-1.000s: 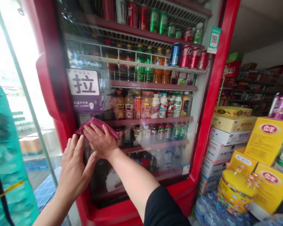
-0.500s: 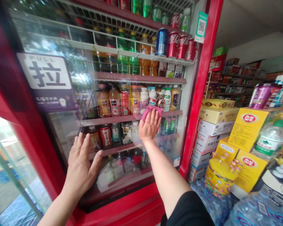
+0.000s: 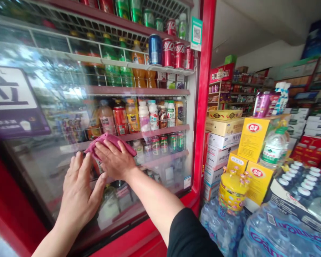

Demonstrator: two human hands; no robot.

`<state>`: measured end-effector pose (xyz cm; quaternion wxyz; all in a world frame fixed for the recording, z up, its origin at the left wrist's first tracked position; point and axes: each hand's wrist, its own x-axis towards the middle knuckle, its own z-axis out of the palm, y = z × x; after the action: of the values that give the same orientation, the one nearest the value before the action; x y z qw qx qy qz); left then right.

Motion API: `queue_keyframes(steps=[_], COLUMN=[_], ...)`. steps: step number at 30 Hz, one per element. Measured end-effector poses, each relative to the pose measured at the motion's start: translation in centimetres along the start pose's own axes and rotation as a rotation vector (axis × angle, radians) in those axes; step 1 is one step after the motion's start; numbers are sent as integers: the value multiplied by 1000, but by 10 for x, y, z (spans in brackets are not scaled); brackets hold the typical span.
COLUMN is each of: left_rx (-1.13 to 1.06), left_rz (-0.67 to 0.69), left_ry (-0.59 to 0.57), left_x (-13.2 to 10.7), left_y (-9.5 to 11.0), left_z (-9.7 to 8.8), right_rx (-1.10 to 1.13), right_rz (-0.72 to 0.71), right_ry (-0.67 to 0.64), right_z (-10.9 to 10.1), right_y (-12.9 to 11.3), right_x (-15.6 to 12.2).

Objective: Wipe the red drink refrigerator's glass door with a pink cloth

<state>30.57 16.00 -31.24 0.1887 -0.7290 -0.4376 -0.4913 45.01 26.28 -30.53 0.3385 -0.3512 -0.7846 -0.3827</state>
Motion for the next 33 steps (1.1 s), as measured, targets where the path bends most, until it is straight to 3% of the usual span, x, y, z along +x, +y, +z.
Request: queue_keyframes(steps=[3, 6, 13, 18, 21, 23, 25, 26, 29, 31, 33], left_rx=[3, 0, -41, -58, -66, -71, -79, -84, -101, -110, -115], left_rz=[15, 20, 51, 47, 37, 41, 44, 44, 51, 60, 59], left_ry=[-7, -15, -48, -56, -54, -60, -64, -63, -49, -52, -66], left_x=[3, 6, 13, 18, 20, 21, 21, 22, 24, 26, 28], left_y=[3, 6, 21, 31, 35, 38, 42, 44, 51, 55, 57], left_z=[15, 33, 72, 82, 85, 88, 91, 93, 98, 101, 103], right_rx=[-17, -31, -130, -189, -162, -153, -159, -163, -152, -130, -96], right_rz=[-101, -13, 350, 739, 1022, 1098, 1008, 898, 393, 75, -106], right_ry=[-34, -18, 101, 325, 481, 534, 493, 437, 218, 111, 53], right_z=[-4, -5, -14, -29, -29, -25, -20, -18, -11, -8, -5], right_y=[22, 56, 153, 224, 238, 225, 197, 180, 136, 123, 126], right_x=[-9, -22, -69, -97, -93, -83, -73, -69, -65, -66, -67])
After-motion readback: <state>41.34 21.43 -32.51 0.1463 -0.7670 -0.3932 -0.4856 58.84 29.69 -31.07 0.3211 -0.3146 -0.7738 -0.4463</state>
